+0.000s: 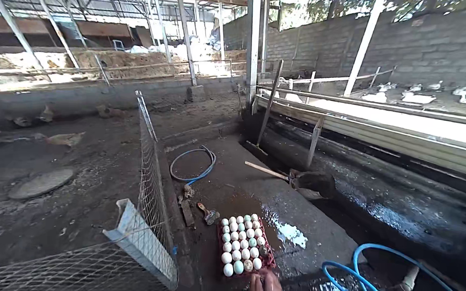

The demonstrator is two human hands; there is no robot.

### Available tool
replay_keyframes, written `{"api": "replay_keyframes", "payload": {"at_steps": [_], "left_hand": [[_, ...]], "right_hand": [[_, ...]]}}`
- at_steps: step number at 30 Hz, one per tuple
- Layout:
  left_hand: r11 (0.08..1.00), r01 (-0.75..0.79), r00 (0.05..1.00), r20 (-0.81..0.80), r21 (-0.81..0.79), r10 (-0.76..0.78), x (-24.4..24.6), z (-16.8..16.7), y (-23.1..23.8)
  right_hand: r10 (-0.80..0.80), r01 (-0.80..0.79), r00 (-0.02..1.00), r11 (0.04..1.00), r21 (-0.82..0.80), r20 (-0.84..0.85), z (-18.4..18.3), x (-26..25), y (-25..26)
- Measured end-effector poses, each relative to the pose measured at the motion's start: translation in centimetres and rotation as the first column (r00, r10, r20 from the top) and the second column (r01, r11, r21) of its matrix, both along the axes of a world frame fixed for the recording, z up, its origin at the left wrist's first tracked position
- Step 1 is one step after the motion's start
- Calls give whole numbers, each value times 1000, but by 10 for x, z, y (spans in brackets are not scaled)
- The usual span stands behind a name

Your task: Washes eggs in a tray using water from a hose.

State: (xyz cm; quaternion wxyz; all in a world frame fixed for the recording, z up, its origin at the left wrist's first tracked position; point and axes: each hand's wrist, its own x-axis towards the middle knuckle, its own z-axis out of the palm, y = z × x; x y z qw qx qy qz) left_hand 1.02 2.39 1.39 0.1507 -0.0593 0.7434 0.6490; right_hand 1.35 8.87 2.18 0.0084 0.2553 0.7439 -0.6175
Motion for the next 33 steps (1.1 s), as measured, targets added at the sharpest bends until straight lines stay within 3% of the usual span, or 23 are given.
{"api": "replay_keyframes", "payload": {"at_steps": [2, 4, 6, 8, 11, 15, 19, 22, 24, 26, 28, 30, 33], "left_hand": [[998, 66, 990, 126, 18, -68, -1, 23, 1], [989, 73, 997, -1, 125, -74, -2, 0, 3], [986, 19, 997, 73, 169, -32, -2, 2, -2], [988, -3, 994, 106, 156, -13, -2, 6, -9], [980, 54, 998, 19, 191, -59, -3, 2, -10], [998, 44, 996, 75, 50, -48, 0, 9, -5], [990, -4, 992, 125, 138, -13, -3, 6, -9], [996, -32, 989, 149, 79, 20, 1, 7, -5], [998, -37, 998, 53, 48, 35, 0, 12, -8], [998, -16, 997, 74, 68, 11, 0, 8, -11], [997, 16, 989, 144, 77, -27, 0, 4, -11], [998, 12, 993, 113, 63, -20, 1, 6, -10], [998, 22, 998, 54, 60, -25, -3, 9, -11]], "right_hand": [[-13, 15, 999, 999, -36, 46, -6, -11, 13], [-31, 58, 988, 982, -182, 152, 1, -23, 25], [-65, 113, 984, 946, -303, 164, 8, -21, 21], [-76, 102, 990, 966, -237, 118, 16, -14, 10], [-21, 21, 1000, 1000, -10, 9, 21, -9, 0], [-152, 163, 985, 974, -155, 80, 6, -18, 6], [-97, 96, 995, 989, -111, -11, 12, -4, -6], [-173, 184, 983, 950, -250, 65, 5, -19, 5], [-104, 109, 994, 979, -170, 37, 12, -8, -7], [-61, 62, 998, 993, -105, 15, 15, -4, -10], [-143, 155, 986, 973, -170, 81, 9, -17, 1], [-180, 206, 976, 949, -239, 125, 5, -18, 2], [-95, 96, 995, 991, -94, 11, 14, -4, -7]]}}
